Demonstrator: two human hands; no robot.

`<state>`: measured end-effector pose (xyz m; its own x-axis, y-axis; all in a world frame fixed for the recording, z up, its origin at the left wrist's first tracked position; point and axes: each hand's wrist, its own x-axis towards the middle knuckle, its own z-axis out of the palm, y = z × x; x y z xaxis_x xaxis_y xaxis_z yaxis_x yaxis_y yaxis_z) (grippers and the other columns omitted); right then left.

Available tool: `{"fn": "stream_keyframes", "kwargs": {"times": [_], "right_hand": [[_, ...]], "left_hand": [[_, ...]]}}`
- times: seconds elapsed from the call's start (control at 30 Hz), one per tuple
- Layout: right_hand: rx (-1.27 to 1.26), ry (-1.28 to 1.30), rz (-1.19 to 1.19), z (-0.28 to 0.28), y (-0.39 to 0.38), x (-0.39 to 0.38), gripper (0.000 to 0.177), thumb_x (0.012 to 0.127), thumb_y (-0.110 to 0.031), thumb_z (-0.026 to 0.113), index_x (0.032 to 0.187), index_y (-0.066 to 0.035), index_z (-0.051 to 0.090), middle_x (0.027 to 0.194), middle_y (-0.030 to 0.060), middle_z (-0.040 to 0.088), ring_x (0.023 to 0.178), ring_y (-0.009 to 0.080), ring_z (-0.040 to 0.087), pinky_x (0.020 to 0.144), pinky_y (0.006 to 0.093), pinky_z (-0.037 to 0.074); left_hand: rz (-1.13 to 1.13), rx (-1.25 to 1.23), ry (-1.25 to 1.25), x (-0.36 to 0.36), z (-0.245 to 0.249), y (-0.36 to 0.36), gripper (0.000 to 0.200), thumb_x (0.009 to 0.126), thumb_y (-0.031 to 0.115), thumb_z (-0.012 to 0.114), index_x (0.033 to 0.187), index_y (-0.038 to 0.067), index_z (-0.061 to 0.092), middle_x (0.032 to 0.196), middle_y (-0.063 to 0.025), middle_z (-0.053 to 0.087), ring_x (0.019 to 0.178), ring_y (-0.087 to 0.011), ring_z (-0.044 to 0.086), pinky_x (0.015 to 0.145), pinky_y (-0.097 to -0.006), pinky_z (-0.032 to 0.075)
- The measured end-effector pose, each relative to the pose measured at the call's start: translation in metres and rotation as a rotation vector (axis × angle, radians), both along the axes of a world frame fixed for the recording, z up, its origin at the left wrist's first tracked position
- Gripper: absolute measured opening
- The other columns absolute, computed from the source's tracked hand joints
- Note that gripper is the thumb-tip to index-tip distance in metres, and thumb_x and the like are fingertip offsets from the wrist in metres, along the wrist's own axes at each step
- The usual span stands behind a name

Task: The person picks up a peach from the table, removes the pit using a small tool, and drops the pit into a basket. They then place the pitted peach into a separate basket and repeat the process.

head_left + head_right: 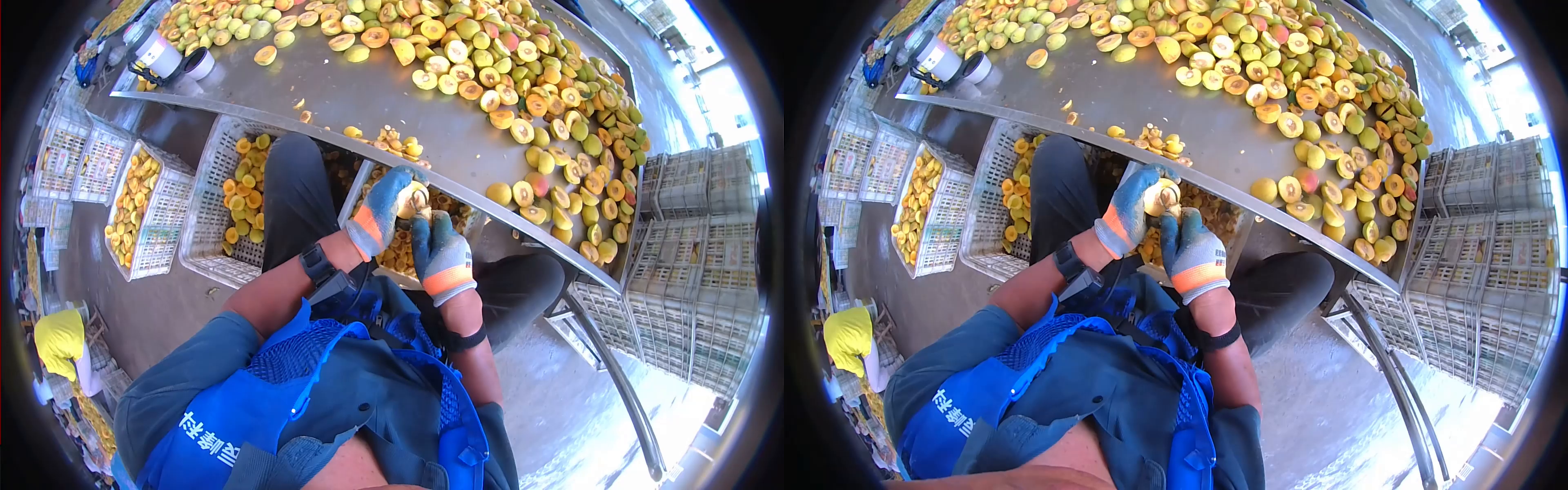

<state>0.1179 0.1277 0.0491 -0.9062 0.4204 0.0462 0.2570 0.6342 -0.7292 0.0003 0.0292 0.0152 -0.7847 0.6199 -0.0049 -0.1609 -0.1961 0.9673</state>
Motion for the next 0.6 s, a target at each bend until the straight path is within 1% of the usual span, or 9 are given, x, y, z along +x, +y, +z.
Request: {"fn": "stream_keyframes", "kwargs": {"times": [0.07,0.17,0.27,0.33,0.37,0.43,0.53,0.57,0.6], "right_hand": [[0.017,-0.026,0.015,-0.004,0.001,0.0,0.027,0.101,-0.029,0.057,0.103,-0.002,0.056,0.076,0.0298,0.065,0.073,0.051,0.064,0.062,0.0572,0.049],[0.007,-0.089,0.044,-0.008,0.003,0.001,0.032,0.102,-0.033,0.053,0.104,-0.002,0.055,0.076,0.0291,0.066,0.072,0.0497,0.065,0.063,0.0571,0.051],[-0.074,-0.158,0.07,-0.007,0.005,0.004,0.033,0.102,-0.034,0.053,0.105,-0.001,0.057,0.077,0.0307,0.065,0.075,0.05,0.065,0.065,0.0557,0.051],[-0.166,-0.138,0.089,-0.016,0.008,0.007,0.033,0.102,-0.033,0.054,0.104,-0.001,0.059,0.078,0.0317,0.065,0.078,0.0498,0.065,0.065,0.0536,0.051],[-0.279,-0.121,0.062,-0.022,0.007,0.007,0.032,0.102,-0.032,0.054,0.103,-0.001,0.06,0.077,0.0293,0.065,0.076,0.0457,0.066,0.065,0.0504,0.051],[-0.502,-0.083,0.005,-0.028,0.006,0.005,0.032,0.103,-0.031,0.055,0.102,0.0,0.062,0.075,0.0243,0.066,0.072,0.0373,0.068,0.063,0.0439,0.051],[-0.881,-0.122,-0.038,-0.022,0.006,0.004,0.03,0.104,-0.029,0.057,0.102,0.001,0.063,0.075,0.012,0.065,0.068,0.0189,0.062,0.061,0.0346,0.049],[-0.905,-0.124,-0.047,-0.019,0.004,0.002,0.03,0.104,-0.029,0.056,0.103,0.001,0.063,0.075,0.0095,0.064,0.068,0.0159,0.06,0.061,0.0331,0.048],[-0.931,-0.133,-0.056,-0.016,0.0,0.001,0.03,0.104,-0.028,0.056,0.103,0.001,0.063,0.075,0.007,0.063,0.068,0.0129,0.057,0.06,0.0315,0.048]], "left_hand": [[-0.013,-0.078,-0.005,-0.002,0.005,-0.001,0.016,0.098,0.007,0.05,0.106,0.003,0.063,0.117,-0.0073,0.058,0.104,-0.015,0.061,0.089,-0.0281,0.051],[-0.004,-0.068,-0.16,-0.004,-0.004,0.002,0.023,0.103,0.019,0.047,0.111,0.007,0.065,0.104,-0.0022,0.065,0.098,-0.0113,0.061,0.089,-0.029,0.049],[-0.036,-0.046,-0.455,-0.013,-0.015,0.003,0.022,0.103,0.017,0.048,0.113,0.006,0.064,0.104,-0.0026,0.065,0.097,-0.0121,0.061,0.09,-0.0295,0.049],[-0.154,-0.102,-0.266,-0.021,-0.018,-0.001,0.022,0.103,0.018,0.048,0.115,0.006,0.062,0.105,-0.0031,0.065,0.098,-0.0129,0.062,0.092,-0.03,0.049],[-0.211,-0.131,-0.173,-0.023,-0.019,-0.006,0.022,0.104,0.018,0.048,0.116,0.006,0.062,0.105,-0.0034,0.065,0.099,-0.0133,0.062,0.094,-0.0303,0.048],[-0.264,-0.076,-0.219,-0.025,-0.012,-0.014,0.021,0.103,0.019,0.051,0.112,0.005,0.062,0.105,-0.0054,0.064,0.096,-0.0129,0.064,0.086,-0.0287,0.052],[-0.155,0.037,-0.031,-0.009,-0.009,-0.014,0.022,0.102,0.022,0.051,0.111,0.005,0.062,0.106,-0.0067,0.064,0.093,-0.0141,0.065,0.082,-0.0288,0.054],[-0.09,0.079,0.074,-0.001,-0.009,-0.012,0.023,0.102,0.023,0.051,0.112,0.005,0.062,0.107,-0.0068,0.064,0.093,-0.0148,0.065,0.081,-0.0293,0.054],[-0.001,0.054,0.062,0.008,-0.01,-0.01,0.029,0.102,0.031,0.052,0.11,0.005,0.061,0.106,-0.0071,0.063,0.089,-0.0179,0.066,0.079,-0.0312,0.055]]}}
